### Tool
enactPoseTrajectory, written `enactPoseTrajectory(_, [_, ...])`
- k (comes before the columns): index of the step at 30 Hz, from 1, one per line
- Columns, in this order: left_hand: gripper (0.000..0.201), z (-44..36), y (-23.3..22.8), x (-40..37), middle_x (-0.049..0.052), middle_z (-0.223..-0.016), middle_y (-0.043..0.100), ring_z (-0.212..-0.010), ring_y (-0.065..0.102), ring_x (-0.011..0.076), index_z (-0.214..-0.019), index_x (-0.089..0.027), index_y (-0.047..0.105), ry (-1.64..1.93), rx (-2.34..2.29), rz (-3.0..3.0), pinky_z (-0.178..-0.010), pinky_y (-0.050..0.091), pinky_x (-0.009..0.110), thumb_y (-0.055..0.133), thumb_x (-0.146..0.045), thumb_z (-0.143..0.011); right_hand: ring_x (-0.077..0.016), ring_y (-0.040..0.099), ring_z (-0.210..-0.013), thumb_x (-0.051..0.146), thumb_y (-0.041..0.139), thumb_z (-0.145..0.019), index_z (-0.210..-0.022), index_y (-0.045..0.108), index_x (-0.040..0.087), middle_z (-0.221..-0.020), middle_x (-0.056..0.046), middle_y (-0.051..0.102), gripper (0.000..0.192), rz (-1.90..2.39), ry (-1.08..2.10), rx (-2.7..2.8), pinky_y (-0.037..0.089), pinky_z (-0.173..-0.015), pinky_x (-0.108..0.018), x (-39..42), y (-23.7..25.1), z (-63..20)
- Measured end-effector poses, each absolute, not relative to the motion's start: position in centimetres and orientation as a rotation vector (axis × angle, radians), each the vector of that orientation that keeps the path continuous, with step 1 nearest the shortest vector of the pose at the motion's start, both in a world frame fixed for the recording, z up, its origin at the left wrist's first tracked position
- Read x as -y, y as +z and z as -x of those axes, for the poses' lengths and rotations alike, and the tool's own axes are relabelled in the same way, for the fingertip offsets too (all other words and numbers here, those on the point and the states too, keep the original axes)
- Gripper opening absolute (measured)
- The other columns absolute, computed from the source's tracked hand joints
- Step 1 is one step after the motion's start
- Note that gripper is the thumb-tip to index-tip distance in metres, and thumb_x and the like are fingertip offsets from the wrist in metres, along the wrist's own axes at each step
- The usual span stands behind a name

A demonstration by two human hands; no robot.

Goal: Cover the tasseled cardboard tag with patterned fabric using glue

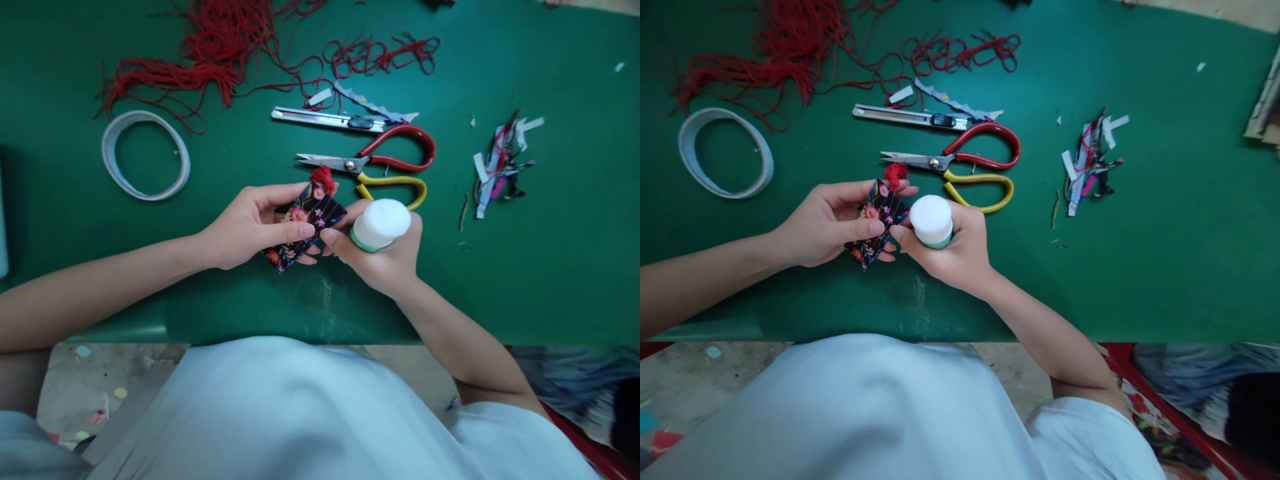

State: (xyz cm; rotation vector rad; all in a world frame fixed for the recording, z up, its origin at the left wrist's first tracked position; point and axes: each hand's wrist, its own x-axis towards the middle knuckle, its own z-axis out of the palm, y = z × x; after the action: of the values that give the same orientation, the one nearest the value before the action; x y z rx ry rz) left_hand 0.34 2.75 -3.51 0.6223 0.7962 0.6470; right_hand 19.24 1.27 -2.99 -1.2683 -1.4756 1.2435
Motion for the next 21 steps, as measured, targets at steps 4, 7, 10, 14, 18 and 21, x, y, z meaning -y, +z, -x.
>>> enactPoseTrajectory(4, [0.047,-0.5,-3.5,-2.8,0.005,-0.103,0.074,-0.101,0.070,0.0313,-0.113,-0.017,0.069,0.660,-0.805,-0.644,-0.068,0.066,0.034,0.083,-0.019,-0.068,-0.0132,0.058,-0.049,0.025,0.079,-0.072,-0.064,0.058,0.023,-0.058,0.004,0.061,0.022,1.293,1.227,1.498,0.046,-0.045,-0.028,-1.1,-2.9,-19.1])
enactPoseTrajectory(7, [0.045,-0.6,-3.4,-2.7,0.005,-0.103,0.074,-0.100,0.070,0.0316,-0.107,-0.016,0.071,0.685,-0.821,-0.654,-0.067,0.066,0.034,0.084,-0.017,-0.065,-0.0127,0.055,-0.048,0.030,0.079,-0.073,-0.062,0.057,0.023,-0.056,0.004,0.059,0.026,1.315,1.182,1.555,0.044,-0.045,-0.028,-1.0,-2.8,-19.0])
enactPoseTrajectory(10, [0.043,-0.7,-3.2,-2.7,0.005,-0.104,0.073,-0.096,0.072,0.0304,-0.105,-0.016,0.071,0.710,-0.846,-0.613,-0.066,0.065,0.034,0.085,-0.018,-0.064,-0.0124,0.055,-0.050,0.032,0.079,-0.073,-0.063,0.059,0.024,-0.059,0.003,0.061,0.024,1.289,1.097,1.632,0.044,-0.047,-0.028,-1.3,-2.9,-19.2])
enactPoseTrajectory(14, [0.039,-0.3,-3.1,-3.0,0.003,-0.101,0.073,-0.074,0.074,0.0212,-0.106,-0.019,0.070,0.707,-0.810,-0.529,-0.063,0.065,0.034,0.082,-0.018,-0.069,-0.0142,0.061,-0.057,0.045,0.071,-0.080,-0.074,0.066,0.025,-0.067,0.002,0.066,0.022,1.142,0.989,1.577,0.049,-0.054,-0.030,-2.6,-3.5,-20.3])
enactPoseTrajectory(18, [0.036,0.0,-3.1,-3.3,0.000,-0.097,0.073,-0.067,0.073,0.0155,-0.107,-0.024,0.069,0.680,-0.729,-0.454,-0.059,0.065,0.030,0.078,-0.016,-0.074,-0.0165,0.065,-0.067,0.059,0.057,-0.087,-0.086,0.068,0.022,-0.075,-0.003,0.066,0.038,1.104,0.454,1.548,0.052,-0.067,-0.035,-5.2,-3.9,-23.5])
enactPoseTrajectory(21, [0.034,0.1,-3.2,-3.3,-0.001,-0.094,0.073,-0.067,0.073,0.0147,-0.106,-0.024,0.069,0.648,-0.709,-0.435,-0.058,0.065,0.029,0.078,-0.015,-0.075,-0.0175,0.066,-0.071,0.054,0.056,-0.089,-0.082,0.065,0.017,-0.079,-0.005,0.065,0.040,1.194,0.094,1.584,0.051,-0.069,-0.036,-7.8,-4.2,-26.4])
